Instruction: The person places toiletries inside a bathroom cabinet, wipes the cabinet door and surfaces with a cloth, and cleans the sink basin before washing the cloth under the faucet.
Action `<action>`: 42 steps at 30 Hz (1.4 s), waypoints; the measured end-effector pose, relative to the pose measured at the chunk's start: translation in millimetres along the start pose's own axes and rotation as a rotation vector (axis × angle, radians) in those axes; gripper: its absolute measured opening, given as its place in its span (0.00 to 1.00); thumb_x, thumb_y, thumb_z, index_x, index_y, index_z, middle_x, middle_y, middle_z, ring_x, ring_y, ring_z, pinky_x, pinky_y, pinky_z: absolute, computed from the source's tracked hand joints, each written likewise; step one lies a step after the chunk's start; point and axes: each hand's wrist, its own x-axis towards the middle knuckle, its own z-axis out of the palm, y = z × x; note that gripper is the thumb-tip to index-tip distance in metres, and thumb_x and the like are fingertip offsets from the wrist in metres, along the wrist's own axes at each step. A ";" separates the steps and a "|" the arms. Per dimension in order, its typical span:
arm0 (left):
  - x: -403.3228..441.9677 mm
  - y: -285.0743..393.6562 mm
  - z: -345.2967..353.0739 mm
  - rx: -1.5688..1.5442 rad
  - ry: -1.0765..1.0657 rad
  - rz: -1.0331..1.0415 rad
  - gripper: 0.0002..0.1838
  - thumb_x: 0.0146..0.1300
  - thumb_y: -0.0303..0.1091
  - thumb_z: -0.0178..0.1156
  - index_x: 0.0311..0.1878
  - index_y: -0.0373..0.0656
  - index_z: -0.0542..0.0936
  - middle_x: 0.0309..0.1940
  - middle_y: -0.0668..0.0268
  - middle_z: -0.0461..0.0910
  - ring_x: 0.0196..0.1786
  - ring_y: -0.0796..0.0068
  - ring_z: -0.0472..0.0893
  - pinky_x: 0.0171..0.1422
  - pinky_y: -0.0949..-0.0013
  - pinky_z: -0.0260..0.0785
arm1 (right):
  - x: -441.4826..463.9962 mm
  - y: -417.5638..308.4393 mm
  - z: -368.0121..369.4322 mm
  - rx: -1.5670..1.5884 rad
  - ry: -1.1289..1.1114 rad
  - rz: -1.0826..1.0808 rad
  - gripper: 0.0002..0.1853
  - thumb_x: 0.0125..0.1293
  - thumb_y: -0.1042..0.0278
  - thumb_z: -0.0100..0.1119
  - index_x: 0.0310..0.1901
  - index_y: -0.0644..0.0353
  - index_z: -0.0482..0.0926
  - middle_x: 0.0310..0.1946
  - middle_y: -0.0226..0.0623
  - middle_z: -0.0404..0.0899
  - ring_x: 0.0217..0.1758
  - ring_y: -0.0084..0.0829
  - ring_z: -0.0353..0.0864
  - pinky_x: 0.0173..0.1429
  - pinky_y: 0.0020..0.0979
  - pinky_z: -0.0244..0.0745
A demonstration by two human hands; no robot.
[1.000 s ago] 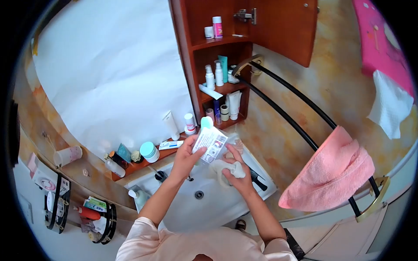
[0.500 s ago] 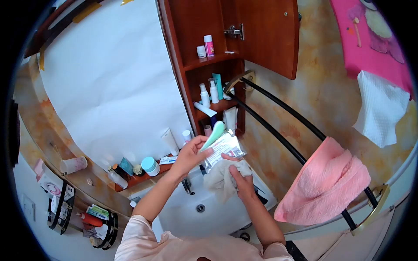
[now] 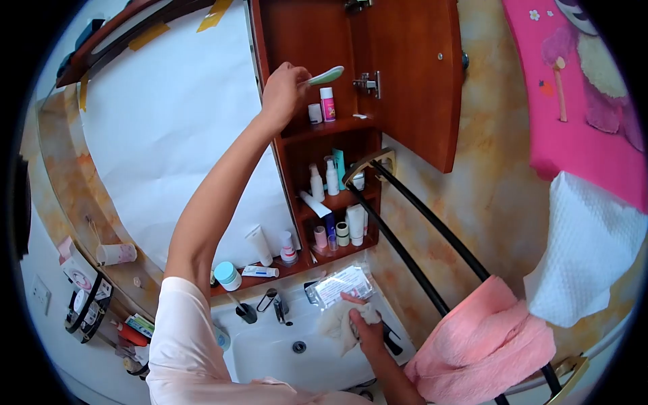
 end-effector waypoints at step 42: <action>-152.5 93.3 -40.8 -0.679 -1.216 -0.124 0.28 0.54 0.37 0.70 0.57 0.35 0.76 0.33 0.59 0.79 0.37 0.68 0.80 0.42 0.68 0.71 | 51.9 -48.7 -0.9 -0.359 -0.149 -0.328 0.26 0.55 0.68 0.64 0.57 0.64 0.77 0.43 0.40 0.81 0.44 0.30 0.77 0.53 0.30 0.70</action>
